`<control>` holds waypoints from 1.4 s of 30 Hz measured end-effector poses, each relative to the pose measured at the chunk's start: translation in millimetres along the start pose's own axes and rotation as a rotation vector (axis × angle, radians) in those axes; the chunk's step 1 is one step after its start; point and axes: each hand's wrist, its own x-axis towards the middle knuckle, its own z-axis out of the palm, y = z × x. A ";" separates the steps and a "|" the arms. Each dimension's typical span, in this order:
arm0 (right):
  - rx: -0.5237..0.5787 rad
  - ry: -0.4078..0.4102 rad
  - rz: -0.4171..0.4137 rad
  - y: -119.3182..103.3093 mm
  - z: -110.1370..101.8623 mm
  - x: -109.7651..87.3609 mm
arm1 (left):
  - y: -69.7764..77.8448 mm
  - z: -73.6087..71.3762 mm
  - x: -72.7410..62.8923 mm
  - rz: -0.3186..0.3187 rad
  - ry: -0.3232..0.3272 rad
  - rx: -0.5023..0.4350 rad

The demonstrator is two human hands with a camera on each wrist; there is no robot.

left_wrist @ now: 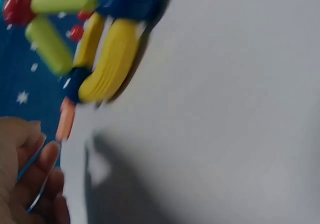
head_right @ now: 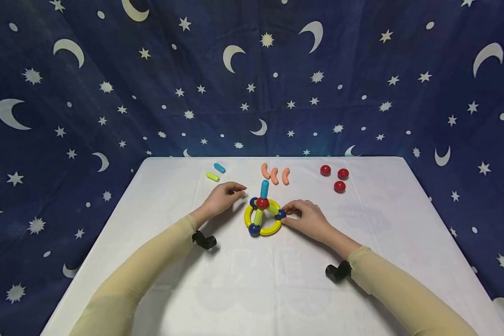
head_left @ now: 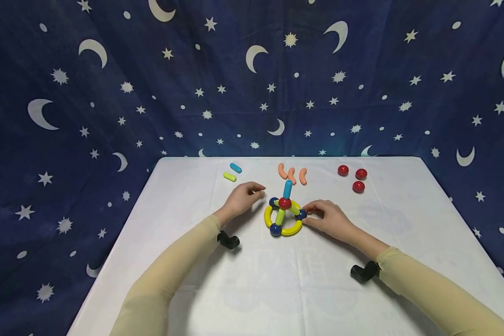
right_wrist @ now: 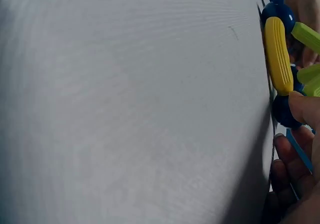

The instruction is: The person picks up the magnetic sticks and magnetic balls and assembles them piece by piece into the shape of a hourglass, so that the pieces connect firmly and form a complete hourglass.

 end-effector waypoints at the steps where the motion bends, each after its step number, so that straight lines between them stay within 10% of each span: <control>1: 0.002 -0.001 -0.002 0.8 -0.3 0.0 | -1.3 -5.1 2.6 0.001 0.043 0.015; 9: 0.080 -0.044 0.006 6.6 -0.5 3.9 | -23.0 -55.3 29.5 -0.110 0.262 0.247; 18: 0.162 -0.092 0.027 2.7 5.4 5.1 | -38.9 -77.5 49.7 -0.346 0.125 0.482; 26: 0.135 -0.082 0.022 2.3 7.3 2.5 | -36.8 -59.1 60.1 -0.294 0.078 0.695; 42: 0.127 -0.051 0.029 7.2 -0.6 2.4 | -33.9 -42.5 66.8 -0.113 0.097 0.565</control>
